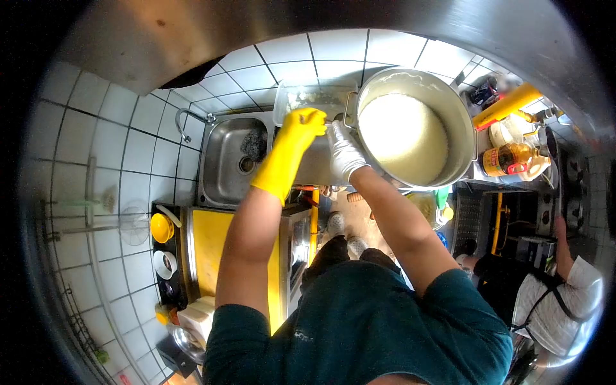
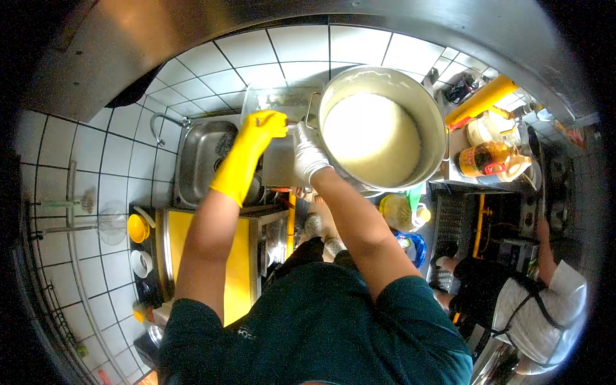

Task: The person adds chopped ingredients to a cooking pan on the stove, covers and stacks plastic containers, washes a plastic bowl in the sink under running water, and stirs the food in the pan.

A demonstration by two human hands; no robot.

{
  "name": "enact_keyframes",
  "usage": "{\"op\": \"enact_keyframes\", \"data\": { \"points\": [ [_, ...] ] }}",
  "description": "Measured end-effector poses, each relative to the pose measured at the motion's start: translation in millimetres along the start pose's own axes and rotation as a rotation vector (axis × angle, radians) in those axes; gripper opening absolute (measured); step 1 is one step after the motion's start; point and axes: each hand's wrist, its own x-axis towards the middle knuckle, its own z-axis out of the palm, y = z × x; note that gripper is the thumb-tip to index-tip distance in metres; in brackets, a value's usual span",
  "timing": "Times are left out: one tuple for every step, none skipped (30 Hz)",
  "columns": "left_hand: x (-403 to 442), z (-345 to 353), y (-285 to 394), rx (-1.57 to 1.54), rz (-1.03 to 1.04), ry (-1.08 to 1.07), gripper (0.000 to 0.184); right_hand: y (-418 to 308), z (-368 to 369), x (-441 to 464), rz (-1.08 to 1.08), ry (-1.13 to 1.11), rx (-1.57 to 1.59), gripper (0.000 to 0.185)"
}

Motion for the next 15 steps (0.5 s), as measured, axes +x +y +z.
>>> {"op": "enact_keyframes", "data": {
  "points": [
    [8, -15, -2, -0.206, -0.028, -0.019, 0.029, 2, -3, -2, -0.005, 0.002, -0.006, 0.057],
    [14, -31, 0, -0.284, -0.062, -0.043, 0.032, 4, -6, -4, -0.004, 0.01, -0.006, 0.056],
    [16, -42, 7, -0.361, -0.096, -0.069, 0.034, 4, -7, 0, -0.022, 0.001, 0.011, 0.055],
    [18, -49, 13, -0.341, -0.169, 0.0, 0.035, 6, -6, 5, -0.038, -0.009, 0.027, 0.053],
    [10, -50, 26, -0.235, -0.125, 0.048, 0.033, 7, -3, 10, -0.056, -0.023, 0.045, 0.052],
    [9, -57, 28, -0.293, -0.114, 0.044, 0.034, 5, 1, 15, -0.077, -0.039, 0.066, 0.051],
    [7, -65, 27, -0.351, -0.107, 0.04, 0.034, 0, 5, 18, -0.101, -0.057, 0.088, 0.05],
    [6, -73, 24, -0.362, -0.117, 0.033, 0.036, -5, 10, 22, -0.114, -0.069, 0.093, 0.049],
    [5, -77, 21, -0.401, -0.142, 0.075, 0.037, -11, 16, 26, -0.128, -0.081, 0.098, 0.049],
    [4, -80, 19, -0.439, -0.164, 0.117, 0.038, -16, 21, 31, -0.127, -0.086, 0.084, 0.049],
    [3, -82, 19, -0.475, -0.183, 0.159, 0.038, -12, 18, 30, -0.13, -0.092, 0.082, 0.05],
    [-4, -78, 31, -0.472, -0.233, 0.252, 0.036, -1, 7, 24, -0.133, -0.098, 0.08, 0.051],
    [-3, -83, 26, -0.508, -0.199, 0.25, 0.036, 10, -3, 13, -0.142, -0.107, 0.091, 0.053],
    [-2, -93, 13, -0.545, -0.166, 0.248, 0.036, 13, -11, 3, -0.125, -0.106, 0.137, 0.055],
    [-3, -100, 6, -0.583, -0.132, 0.247, 0.036, 17, -18, -6, -0.108, -0.104, 0.183, 0.058]
  ]
}}
